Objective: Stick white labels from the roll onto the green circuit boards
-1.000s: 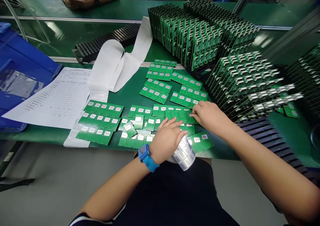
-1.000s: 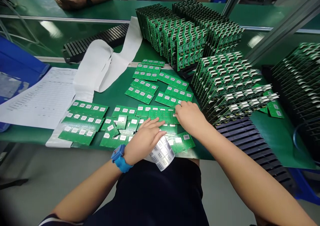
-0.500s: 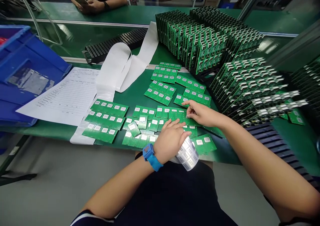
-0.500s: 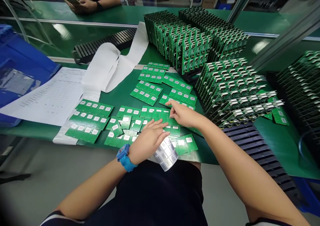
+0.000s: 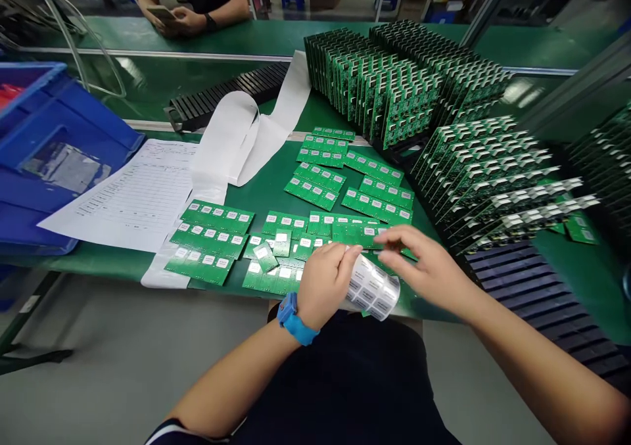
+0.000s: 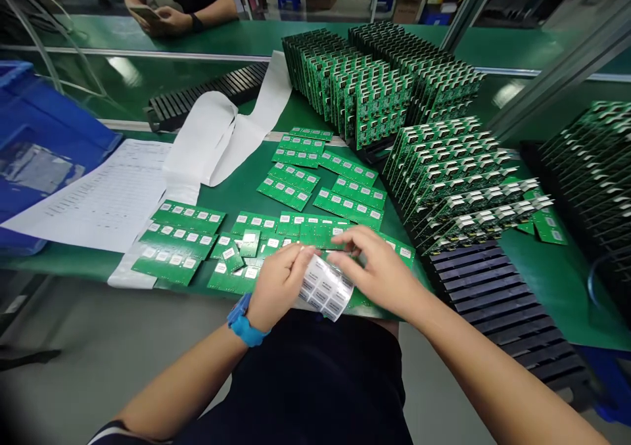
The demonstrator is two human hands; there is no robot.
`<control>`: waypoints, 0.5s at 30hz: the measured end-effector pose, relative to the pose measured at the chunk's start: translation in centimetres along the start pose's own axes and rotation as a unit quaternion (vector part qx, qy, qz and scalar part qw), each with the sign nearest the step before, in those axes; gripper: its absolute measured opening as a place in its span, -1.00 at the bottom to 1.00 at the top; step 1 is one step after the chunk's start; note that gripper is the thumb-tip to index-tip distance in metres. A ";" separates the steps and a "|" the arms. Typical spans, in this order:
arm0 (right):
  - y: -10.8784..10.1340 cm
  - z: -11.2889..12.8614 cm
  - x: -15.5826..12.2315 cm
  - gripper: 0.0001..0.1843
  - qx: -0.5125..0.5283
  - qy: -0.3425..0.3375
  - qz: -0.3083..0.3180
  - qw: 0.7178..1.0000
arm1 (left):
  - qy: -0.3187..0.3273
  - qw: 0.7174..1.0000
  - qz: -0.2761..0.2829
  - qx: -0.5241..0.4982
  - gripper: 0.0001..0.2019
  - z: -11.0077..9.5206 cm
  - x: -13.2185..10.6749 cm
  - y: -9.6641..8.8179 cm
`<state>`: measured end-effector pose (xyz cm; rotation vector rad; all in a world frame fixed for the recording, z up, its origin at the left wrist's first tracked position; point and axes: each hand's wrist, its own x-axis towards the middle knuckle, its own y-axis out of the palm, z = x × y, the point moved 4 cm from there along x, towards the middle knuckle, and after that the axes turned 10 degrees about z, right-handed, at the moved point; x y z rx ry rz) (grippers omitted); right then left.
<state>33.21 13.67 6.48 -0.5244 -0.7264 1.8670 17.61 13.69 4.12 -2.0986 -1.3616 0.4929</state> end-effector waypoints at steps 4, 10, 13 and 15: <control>1.4 1.5 -1.5 -0.78 0.132 0.079 0.040 0.987 | -0.047 0.992 -0.109 -0.047 -0.61 0.9 -1.5 -1.2; 2.2 1.9 -0.6 -0.85 0.217 0.119 0.046 0.968 | 0.051 0.981 0.007 -0.188 -0.81 1.0 -2.0 -2.0; 1.9 2.2 -0.1 -0.89 0.162 0.106 0.064 0.979 | 0.019 0.976 -0.006 -0.215 -0.87 1.5 -2.1 -2.3; 1.9 2.4 0.1 -0.88 0.128 0.092 0.080 0.984 | -0.028 0.971 -0.022 -0.238 -0.87 2.2 -2.2 -2.1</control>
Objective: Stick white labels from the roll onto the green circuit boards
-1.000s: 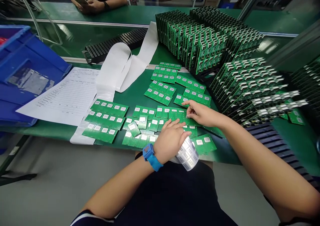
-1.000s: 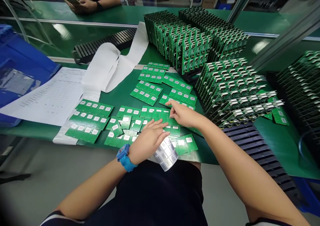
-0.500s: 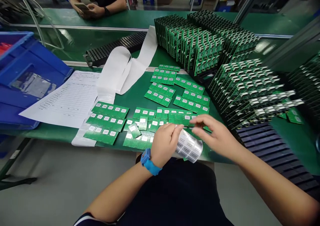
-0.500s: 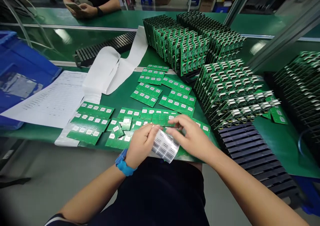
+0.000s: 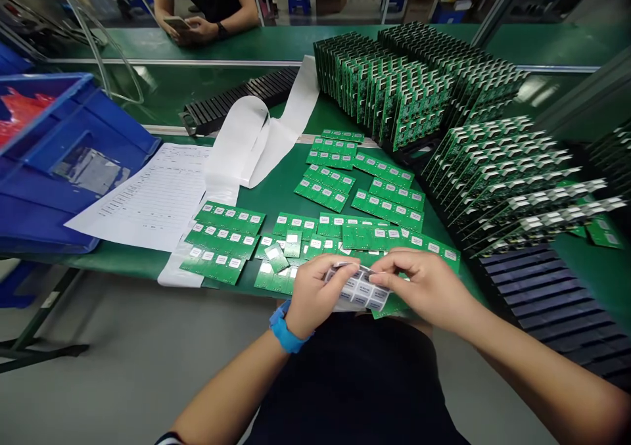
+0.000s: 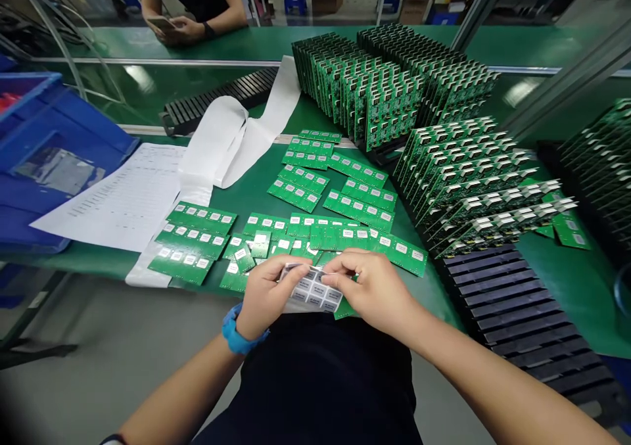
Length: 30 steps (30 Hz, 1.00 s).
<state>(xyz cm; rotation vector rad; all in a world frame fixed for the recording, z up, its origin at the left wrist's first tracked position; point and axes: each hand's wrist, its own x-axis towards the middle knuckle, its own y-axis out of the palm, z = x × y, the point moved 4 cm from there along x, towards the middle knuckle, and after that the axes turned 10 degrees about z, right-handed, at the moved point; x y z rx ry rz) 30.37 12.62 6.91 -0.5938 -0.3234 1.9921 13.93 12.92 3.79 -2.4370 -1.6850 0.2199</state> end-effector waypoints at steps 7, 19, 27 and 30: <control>0.1 -0.6 0.0 -0.66 -0.035 -0.002 0.024 0.999 | -0.097 0.994 0.005 -0.044 -0.79 1.4 -0.2 0.0; -3.4 -3.8 7.5 -0.73 -0.109 0.097 0.035 0.989 | -0.008 0.985 0.105 0.135 -0.81 0.3 0.7 0.6; -2.5 -4.9 8.7 -0.75 -0.186 0.093 0.073 0.975 | 0.062 0.944 0.182 0.269 -0.76 0.8 1.4 2.6; -2.0 -4.3 8.2 -0.78 -0.254 0.040 0.045 0.965 | 0.059 0.943 0.184 0.271 -0.75 1.0 1.5 2.6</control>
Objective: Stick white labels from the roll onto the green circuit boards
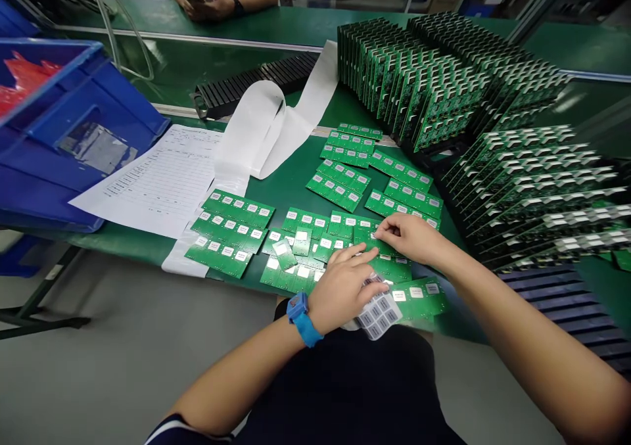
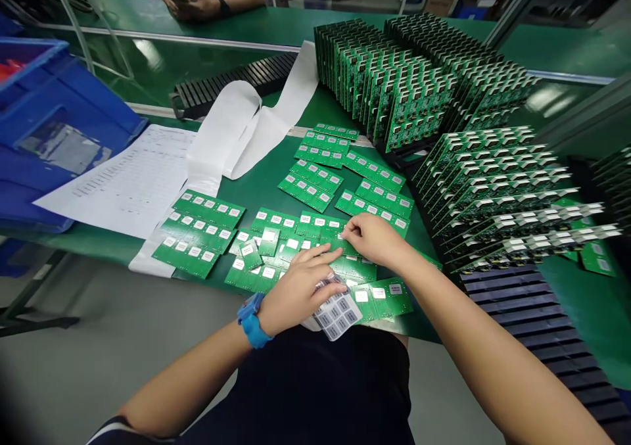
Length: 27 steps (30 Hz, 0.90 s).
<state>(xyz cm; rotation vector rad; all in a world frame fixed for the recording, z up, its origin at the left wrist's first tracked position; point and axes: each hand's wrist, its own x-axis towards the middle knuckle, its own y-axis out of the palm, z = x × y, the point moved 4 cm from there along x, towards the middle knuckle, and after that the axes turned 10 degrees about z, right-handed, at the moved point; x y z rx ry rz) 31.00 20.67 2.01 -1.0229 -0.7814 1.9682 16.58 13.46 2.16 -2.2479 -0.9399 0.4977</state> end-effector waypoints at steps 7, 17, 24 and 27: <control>-1.3 1.2 -1.1 -0.58 -0.079 -0.019 -0.140 0.987 | -0.001 1.000 -0.004 -0.029 -0.76 0.0 0.1 -0.1; 0.4 2.2 2.2 -0.59 0.171 -0.096 0.045 0.980 | 0.000 1.000 -0.016 0.001 -0.75 0.1 0.3 0.1; 0.8 2.7 1.9 -0.71 0.122 -0.096 0.018 0.988 | 0.008 1.000 -0.028 -0.009 -0.76 0.1 0.2 -0.1; 1.1 3.1 1.3 -0.79 0.041 -0.113 -0.030 0.992 | 0.010 0.999 -0.035 -0.017 -0.79 0.0 0.3 -0.2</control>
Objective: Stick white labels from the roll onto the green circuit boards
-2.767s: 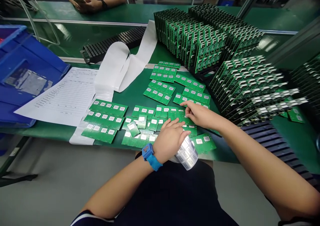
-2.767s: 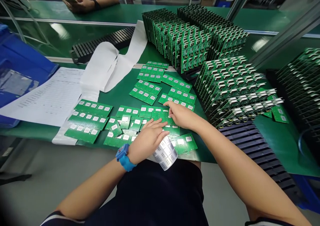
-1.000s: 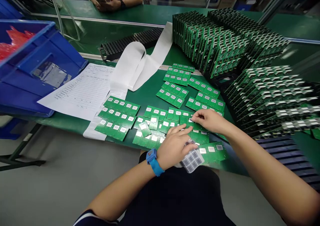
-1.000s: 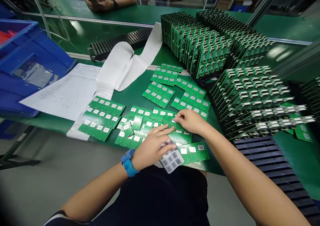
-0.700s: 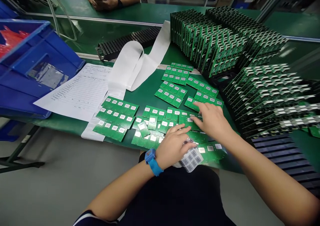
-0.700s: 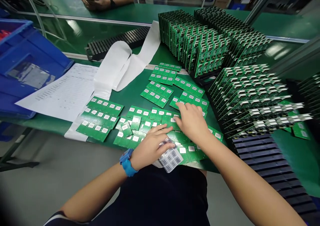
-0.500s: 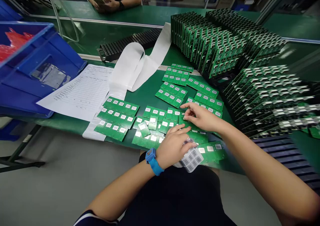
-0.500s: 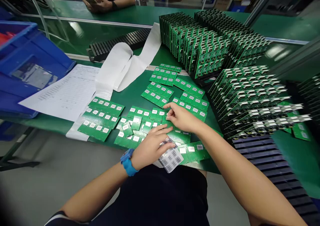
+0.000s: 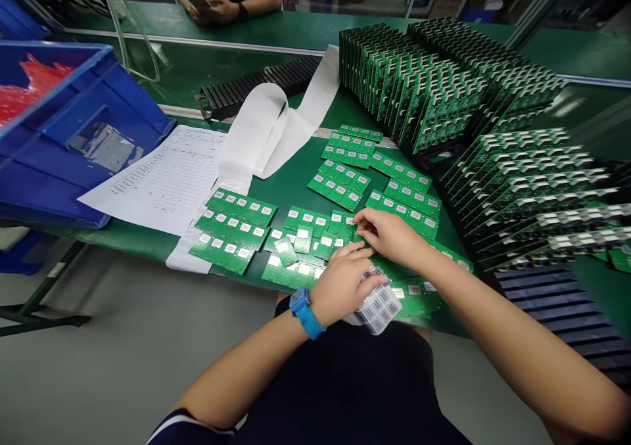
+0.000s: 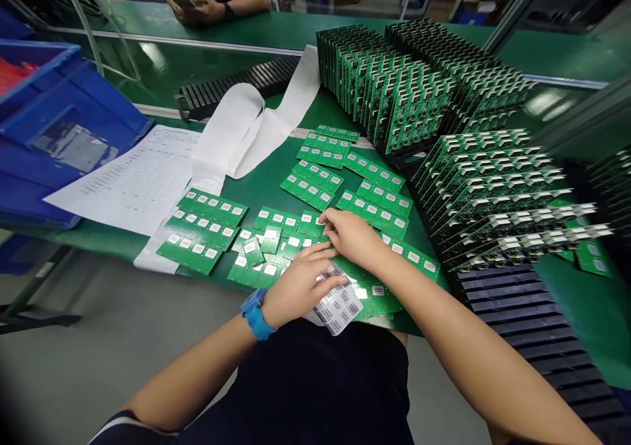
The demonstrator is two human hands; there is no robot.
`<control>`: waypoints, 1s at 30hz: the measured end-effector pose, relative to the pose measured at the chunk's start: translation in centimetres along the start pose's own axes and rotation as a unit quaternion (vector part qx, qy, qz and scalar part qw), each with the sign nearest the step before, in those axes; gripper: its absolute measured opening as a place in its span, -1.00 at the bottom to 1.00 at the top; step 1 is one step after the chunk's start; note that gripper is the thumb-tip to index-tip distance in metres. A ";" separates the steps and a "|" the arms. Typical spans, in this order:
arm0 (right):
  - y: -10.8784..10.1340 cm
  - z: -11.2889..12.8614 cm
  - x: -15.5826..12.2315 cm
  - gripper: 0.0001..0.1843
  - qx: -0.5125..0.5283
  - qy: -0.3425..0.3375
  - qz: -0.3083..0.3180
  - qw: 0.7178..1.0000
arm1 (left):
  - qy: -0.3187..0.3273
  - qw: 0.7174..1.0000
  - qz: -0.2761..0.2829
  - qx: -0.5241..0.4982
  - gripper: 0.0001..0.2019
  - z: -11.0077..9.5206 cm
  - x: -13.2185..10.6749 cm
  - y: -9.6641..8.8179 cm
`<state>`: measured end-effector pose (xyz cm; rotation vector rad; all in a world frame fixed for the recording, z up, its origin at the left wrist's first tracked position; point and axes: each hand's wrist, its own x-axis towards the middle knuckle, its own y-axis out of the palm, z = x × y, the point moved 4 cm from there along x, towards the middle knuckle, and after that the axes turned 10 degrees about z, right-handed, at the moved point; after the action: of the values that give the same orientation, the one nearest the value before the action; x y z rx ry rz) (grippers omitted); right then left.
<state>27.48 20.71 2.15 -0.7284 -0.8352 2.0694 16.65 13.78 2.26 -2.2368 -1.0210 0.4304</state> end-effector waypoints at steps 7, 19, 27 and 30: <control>-2.5 0.8 -3.4 -0.79 0.016 -0.064 -0.215 0.974 | -0.015 0.998 -0.032 -0.048 -0.84 -0.5 0.0 -0.4; 1.3 6.7 -9.3 -0.87 0.217 -0.026 -0.208 0.953 | -0.131 0.820 -0.334 -0.446 -0.74 1.1 -4.4 -5.5; 2.2 8.9 -7.6 -0.91 0.110 -0.144 -0.186 0.966 | -0.127 0.730 -0.352 -0.572 -0.76 1.4 -5.6 -5.0; 3.2 8.2 -7.4 -0.89 0.229 -0.112 -0.118 0.960 | -0.131 0.719 -0.357 -0.581 -0.77 1.5 -5.9 -4.8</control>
<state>24.15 10.52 6.35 -0.1363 -0.4995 2.0392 9.41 12.31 4.55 -2.4108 -2.7275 -0.4161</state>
